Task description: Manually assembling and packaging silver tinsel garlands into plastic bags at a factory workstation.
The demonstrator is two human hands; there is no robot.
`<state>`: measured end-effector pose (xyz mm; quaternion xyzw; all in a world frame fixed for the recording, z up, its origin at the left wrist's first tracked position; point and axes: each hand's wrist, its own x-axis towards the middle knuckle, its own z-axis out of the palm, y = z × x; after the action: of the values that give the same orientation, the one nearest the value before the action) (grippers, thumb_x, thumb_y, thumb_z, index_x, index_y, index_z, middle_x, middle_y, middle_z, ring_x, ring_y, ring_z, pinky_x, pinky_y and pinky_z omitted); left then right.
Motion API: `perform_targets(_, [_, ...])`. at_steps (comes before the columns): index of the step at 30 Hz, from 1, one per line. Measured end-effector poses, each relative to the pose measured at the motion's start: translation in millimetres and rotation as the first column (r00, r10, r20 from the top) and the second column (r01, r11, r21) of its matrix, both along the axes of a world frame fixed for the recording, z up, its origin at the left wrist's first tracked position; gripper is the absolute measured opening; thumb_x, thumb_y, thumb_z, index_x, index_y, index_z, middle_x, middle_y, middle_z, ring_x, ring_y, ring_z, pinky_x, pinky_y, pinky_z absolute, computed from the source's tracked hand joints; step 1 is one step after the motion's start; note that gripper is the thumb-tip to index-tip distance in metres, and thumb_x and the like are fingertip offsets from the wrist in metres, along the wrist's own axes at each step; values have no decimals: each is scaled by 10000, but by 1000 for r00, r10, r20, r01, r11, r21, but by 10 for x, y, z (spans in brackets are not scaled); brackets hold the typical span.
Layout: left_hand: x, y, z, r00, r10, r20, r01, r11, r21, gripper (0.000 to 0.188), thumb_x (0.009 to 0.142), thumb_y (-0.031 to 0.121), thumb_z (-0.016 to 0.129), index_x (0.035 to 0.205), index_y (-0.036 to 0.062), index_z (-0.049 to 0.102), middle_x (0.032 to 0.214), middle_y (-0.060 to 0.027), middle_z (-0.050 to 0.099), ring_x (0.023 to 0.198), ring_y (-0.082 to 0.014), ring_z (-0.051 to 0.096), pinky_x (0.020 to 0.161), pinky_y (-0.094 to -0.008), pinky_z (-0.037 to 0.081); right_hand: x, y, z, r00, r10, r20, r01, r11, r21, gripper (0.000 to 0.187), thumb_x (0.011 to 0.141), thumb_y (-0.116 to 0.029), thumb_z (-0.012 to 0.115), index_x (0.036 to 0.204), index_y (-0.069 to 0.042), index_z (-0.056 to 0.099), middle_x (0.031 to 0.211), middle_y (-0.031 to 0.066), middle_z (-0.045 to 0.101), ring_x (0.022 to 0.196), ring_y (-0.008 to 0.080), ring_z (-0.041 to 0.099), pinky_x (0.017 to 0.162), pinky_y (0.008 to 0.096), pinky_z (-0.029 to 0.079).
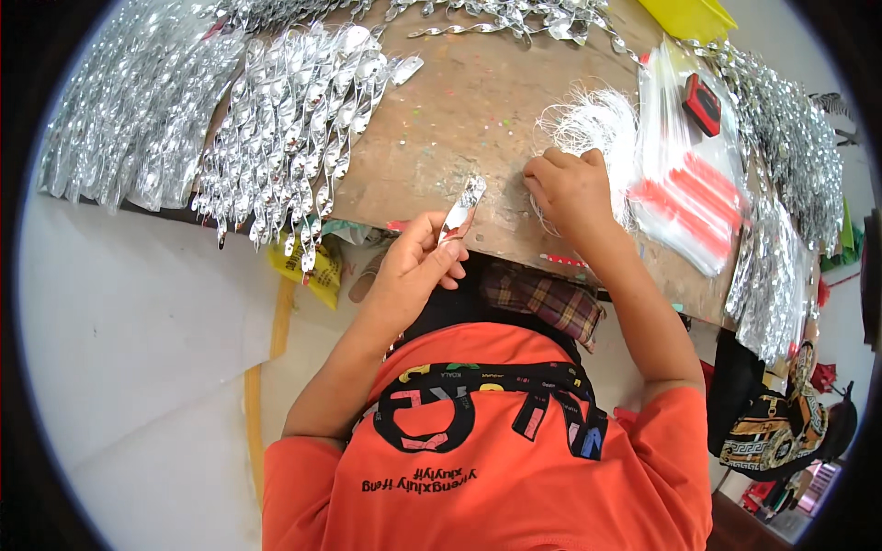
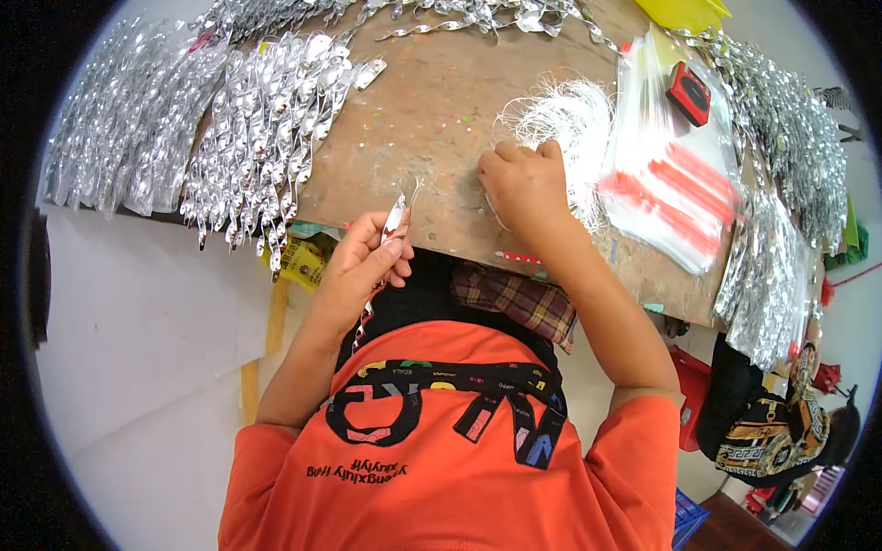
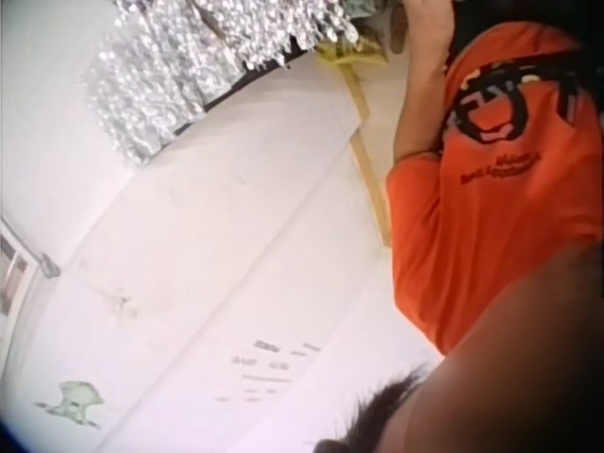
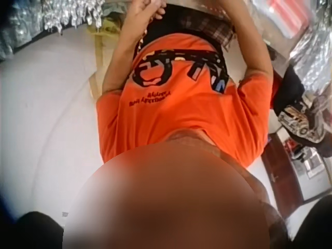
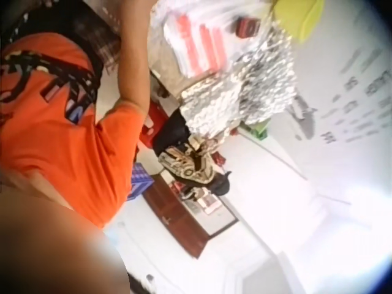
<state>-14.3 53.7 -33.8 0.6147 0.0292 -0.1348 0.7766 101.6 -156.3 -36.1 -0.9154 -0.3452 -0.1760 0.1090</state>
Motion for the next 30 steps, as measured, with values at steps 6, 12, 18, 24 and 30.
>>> perform_targets(6, [56,35,-31,998,-27,-49,26,999,-20,291,892,164,510,1150,31,496,868,-23,536,715,-77,522,615,-203,438,45,123,-28,979,52,197,-12,980,-200,96,714,-129,626,683,-123,536,625,10,484,582,188,516,616,337,338])
perform_targets(12, [52,65,99,998,-12,-68,15,999,39,253,848,170,582,1060,35,547,802,37,502,684,-41,463,600,-186,397,-51,21,83,941,-18,-337,111,960,259,65,757,-121,581,780,-60,581,671,18,548,579,135,503,568,248,349])
perform_targets(18, [120,31,154,999,35,-22,-33,997,74,278,815,160,621,1051,25,562,671,68,424,556,-19,365,483,-174,267,-408,-15,378,398,471,-787,620,494,609,90,839,-142,564,849,-53,576,669,-63,458,588,29,376,546,177,302])
perform_targets(24, [107,0,236,996,90,16,-91,995,34,322,833,146,619,1115,16,534,838,55,494,678,-15,397,594,-168,330,-440,-432,343,716,82,-693,532,579,618,73,848,-90,545,839,-39,597,667,-50,476,607,33,407,546,187,320])
perform_targets(30, [89,-72,116,999,46,25,-44,997,-56,416,939,318,424,1202,4,501,739,34,429,635,-44,365,575,-167,305,-703,-653,151,944,-108,-312,169,970,176,54,776,-60,596,825,-53,617,704,52,558,622,197,513,604,298,365])
